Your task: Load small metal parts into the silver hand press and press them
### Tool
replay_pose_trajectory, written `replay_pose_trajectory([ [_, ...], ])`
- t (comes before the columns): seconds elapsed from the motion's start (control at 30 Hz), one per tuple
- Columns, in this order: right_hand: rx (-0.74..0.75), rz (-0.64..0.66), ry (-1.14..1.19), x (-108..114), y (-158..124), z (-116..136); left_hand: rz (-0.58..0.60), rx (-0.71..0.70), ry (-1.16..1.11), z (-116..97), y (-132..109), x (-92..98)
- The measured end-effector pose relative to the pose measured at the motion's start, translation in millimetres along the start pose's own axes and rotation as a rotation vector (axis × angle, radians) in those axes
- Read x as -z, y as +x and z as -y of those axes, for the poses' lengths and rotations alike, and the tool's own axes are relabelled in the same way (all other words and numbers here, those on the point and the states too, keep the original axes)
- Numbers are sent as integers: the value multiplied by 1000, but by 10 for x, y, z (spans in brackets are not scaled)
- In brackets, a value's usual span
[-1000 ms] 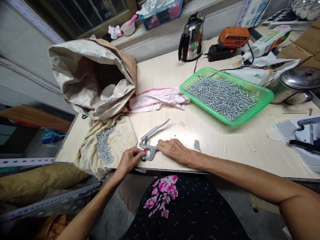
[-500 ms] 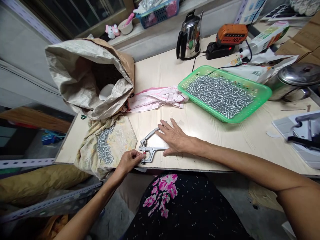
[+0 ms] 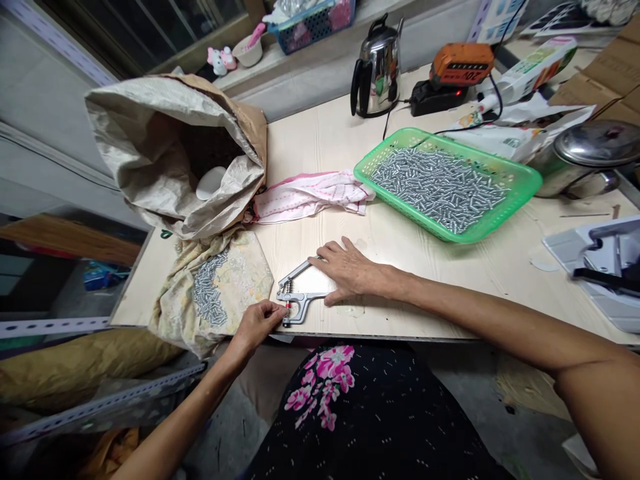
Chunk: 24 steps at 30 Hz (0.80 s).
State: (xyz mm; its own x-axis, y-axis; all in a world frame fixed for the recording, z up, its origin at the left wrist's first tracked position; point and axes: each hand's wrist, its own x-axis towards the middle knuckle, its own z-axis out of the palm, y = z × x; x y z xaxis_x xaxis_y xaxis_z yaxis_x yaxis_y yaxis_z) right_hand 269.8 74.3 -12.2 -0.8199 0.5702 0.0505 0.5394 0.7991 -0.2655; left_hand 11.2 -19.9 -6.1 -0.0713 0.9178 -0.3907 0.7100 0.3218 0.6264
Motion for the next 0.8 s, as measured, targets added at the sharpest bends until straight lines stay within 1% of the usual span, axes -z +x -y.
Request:
replay_pose_trajectory([
  [0.2, -12, -5, -15, 52, -27, 72, 16, 15, 50, 14, -5, 12],
  [0.27, -15, -16, -16, 56, -44, 105, -10, -13, 109, 2, -53, 2],
  [0.33, -19, -31, -12, 55, -61, 140, -106, -121, 208, -46, -112, -33],
  [0.4, -26, -38, -3, 55, -76, 174, -210, -306, 315, -140, -140, -94],
  [0.43, -33, -41, 4, 57, -84, 188, -231, -408, 360, -200, -127, -129],
  [0.47, -39, -43, 12, 58, -91, 198, -223, -507, 398, -265, -93, -163],
  [0.53, -46, -42, 29, 61, -109, 201, -142, -669, 454, -391, 29, -212],
  [0.6, -50, -32, 44, 63, -133, 184, -27, -760, 489, -488, 183, -226],
  [0.67, -74, -24, 58, 66, -161, 160, 67, -788, 517, -549, 312, -210],
  [0.7, -91, -21, 67, 68, -176, 152, 96, -789, 530, -571, 356, -199],
  [0.8, -124, -19, 104, 71, -215, 157, 119, -789, 568, -631, 418, -182],
])
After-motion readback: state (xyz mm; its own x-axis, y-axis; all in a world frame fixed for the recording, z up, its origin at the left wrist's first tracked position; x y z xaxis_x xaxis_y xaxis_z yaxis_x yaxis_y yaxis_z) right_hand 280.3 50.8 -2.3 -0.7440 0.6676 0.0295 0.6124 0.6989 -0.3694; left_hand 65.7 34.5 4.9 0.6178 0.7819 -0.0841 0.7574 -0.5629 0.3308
